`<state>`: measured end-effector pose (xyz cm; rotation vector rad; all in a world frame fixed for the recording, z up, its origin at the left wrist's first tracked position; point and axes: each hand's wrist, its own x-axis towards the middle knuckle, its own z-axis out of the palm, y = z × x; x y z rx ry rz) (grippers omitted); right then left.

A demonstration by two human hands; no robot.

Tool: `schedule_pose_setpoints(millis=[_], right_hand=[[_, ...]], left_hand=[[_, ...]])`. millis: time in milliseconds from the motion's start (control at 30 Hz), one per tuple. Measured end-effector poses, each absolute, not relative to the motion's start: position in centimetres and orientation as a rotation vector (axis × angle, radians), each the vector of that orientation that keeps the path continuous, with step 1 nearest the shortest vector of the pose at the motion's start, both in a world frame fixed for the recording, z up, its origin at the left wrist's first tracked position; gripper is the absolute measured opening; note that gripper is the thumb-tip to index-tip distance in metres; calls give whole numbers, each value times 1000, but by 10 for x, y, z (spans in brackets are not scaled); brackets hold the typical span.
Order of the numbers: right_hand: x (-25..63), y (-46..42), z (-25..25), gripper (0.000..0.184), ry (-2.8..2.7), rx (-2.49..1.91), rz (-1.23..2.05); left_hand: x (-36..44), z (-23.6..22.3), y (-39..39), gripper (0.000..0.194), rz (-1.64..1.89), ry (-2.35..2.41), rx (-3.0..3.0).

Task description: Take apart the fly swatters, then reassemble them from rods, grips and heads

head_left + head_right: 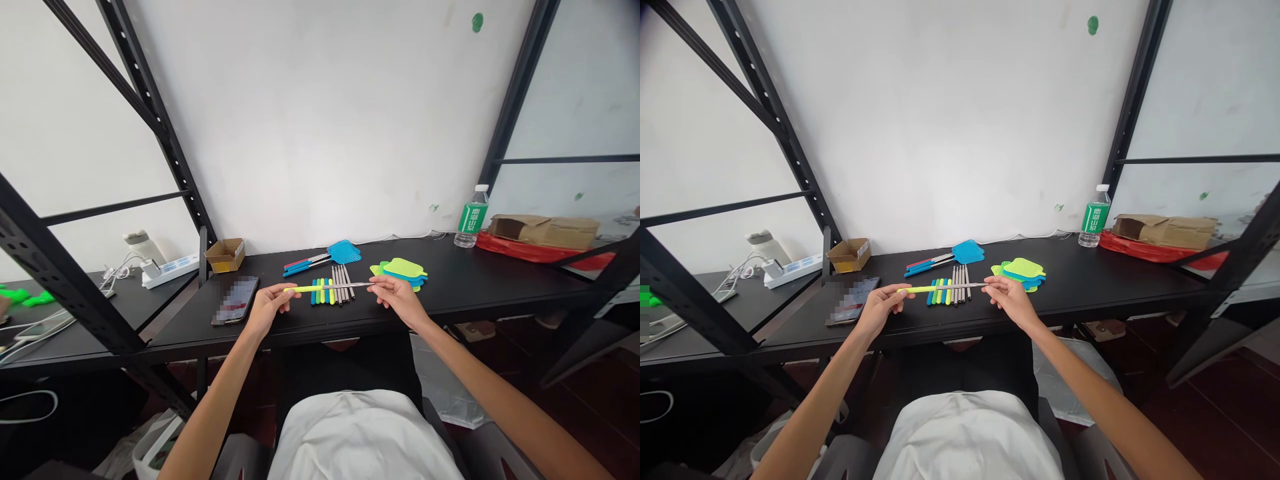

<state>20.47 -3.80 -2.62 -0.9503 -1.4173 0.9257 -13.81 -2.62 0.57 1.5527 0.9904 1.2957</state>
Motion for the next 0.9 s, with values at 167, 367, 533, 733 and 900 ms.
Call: schedule_pose_setpoints(millis=[167, 367, 533, 733, 900], right_hand=[[205, -37, -27, 36, -1406, -933, 922], [204, -39, -26, 36, -1440, -965, 863], [203, -39, -25, 42, -1482, -991, 837], [202, -42, -24, 50, -1536, -995, 820], [202, -41, -24, 41, -1505, -1003, 878]], left_hand=[[-137, 7, -27, 43, 1261, 997, 1579], [-137, 6, -27, 41, 1254, 984, 1574], [-138, 5, -26, 42, 1261, 966, 1554], [-137, 8, -28, 43, 1260, 975, 1554], [-138, 6, -26, 41, 1281, 961, 1531]])
